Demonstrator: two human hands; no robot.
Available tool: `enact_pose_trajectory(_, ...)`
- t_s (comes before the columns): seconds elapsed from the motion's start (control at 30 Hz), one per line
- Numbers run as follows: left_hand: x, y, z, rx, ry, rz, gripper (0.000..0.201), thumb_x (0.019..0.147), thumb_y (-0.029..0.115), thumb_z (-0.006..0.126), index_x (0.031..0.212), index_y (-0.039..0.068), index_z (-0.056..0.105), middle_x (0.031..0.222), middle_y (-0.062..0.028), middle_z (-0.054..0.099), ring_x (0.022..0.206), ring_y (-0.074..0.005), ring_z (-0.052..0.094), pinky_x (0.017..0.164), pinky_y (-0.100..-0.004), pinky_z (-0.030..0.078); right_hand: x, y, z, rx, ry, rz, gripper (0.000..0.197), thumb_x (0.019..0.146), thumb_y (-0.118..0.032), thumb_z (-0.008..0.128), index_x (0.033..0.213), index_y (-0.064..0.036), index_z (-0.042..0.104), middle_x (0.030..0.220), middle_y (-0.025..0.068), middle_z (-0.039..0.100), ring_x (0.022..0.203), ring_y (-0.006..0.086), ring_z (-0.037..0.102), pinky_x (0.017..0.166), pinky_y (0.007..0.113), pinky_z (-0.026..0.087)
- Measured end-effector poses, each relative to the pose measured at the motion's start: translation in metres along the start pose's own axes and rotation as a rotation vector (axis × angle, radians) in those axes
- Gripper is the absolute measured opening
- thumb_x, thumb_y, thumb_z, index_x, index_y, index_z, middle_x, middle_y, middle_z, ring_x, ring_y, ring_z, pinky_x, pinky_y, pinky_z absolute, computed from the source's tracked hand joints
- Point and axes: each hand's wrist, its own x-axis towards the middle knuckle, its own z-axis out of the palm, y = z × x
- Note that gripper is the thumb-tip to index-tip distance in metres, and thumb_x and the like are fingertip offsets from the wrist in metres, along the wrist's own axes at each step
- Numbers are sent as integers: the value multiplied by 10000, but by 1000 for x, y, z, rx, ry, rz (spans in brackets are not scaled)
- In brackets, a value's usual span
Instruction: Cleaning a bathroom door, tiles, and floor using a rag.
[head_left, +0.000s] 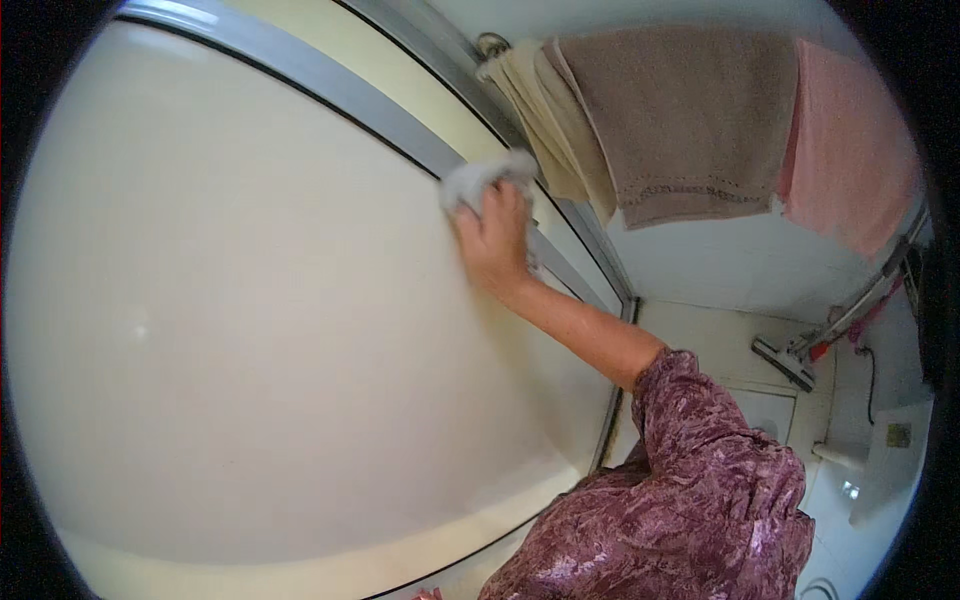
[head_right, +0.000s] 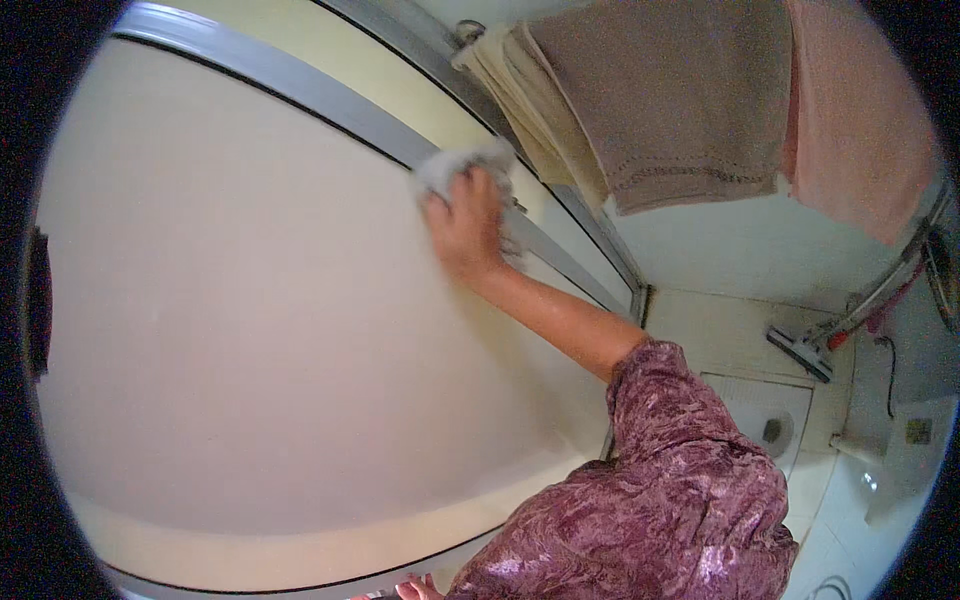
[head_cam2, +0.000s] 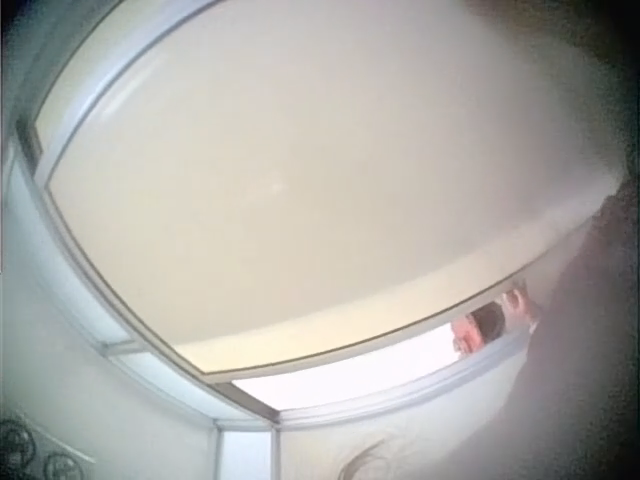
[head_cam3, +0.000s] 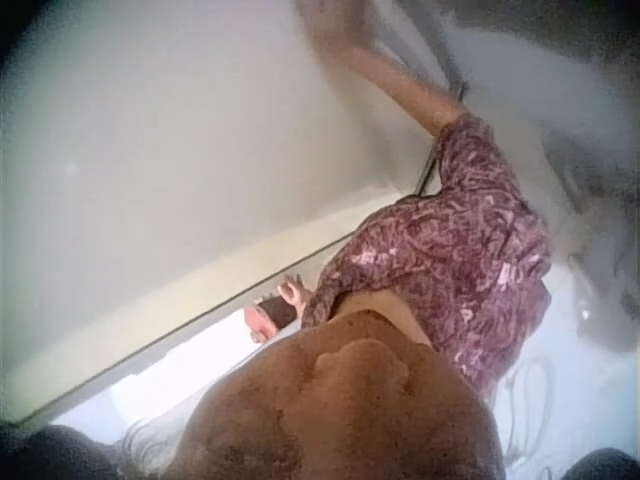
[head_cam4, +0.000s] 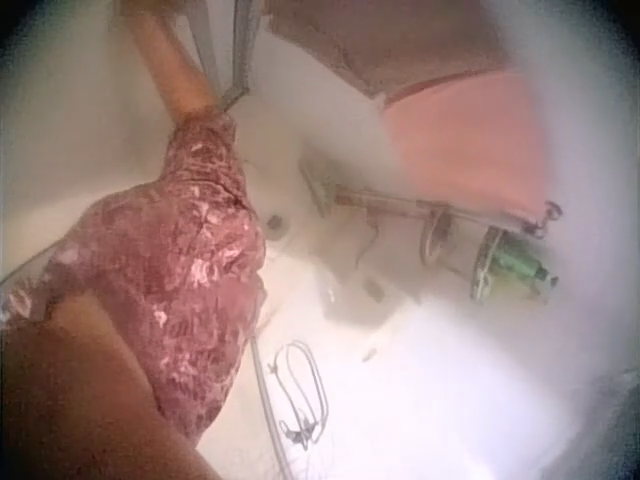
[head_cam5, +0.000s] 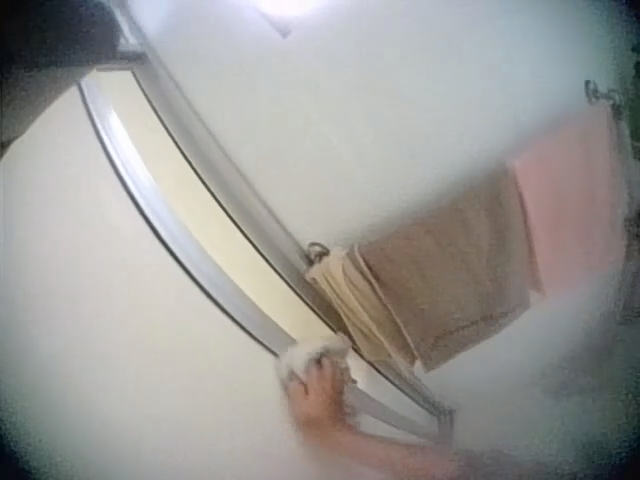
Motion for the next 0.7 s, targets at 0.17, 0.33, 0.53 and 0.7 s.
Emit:
enact_pose_trajectory(0.17,-3,5,27,25,-77,78,421,916,165,610,1287,92,424,1122,-54,531,972,-183,535,795,-375,494,117,-107,35,224,154,-296,408,775,-342,583,949,27,572,1016,216,491,981,388,473,812,503,370)
enact_pose_trajectory(0.33,-52,68,112,255,68,113,230,931,191,593,1134,116,515,946,36,548,823,-85,523,698,-279,487,167,-154,26,254,34,-331,461,875,-285,535,1162,66,453,1225,284,422,1162,412,394,974,532,311)
enact_pose_trajectory(0.53,-60,88,109,254,83,34,205,951,177,552,1130,89,505,1025,6,550,926,-92,516,802,-297,470,142,-75,26,363,-216,-232,518,879,-305,546,1193,96,455,1175,279,470,1153,387,438,1002,461,338)
enact_pose_trajectory(0.7,-40,92,108,367,28,-14,351,964,281,515,1260,97,474,1110,-47,537,995,-152,507,851,-330,450,25,23,35,146,-31,-141,495,828,-312,567,1155,49,477,1161,231,482,1094,384,459,922,475,358)
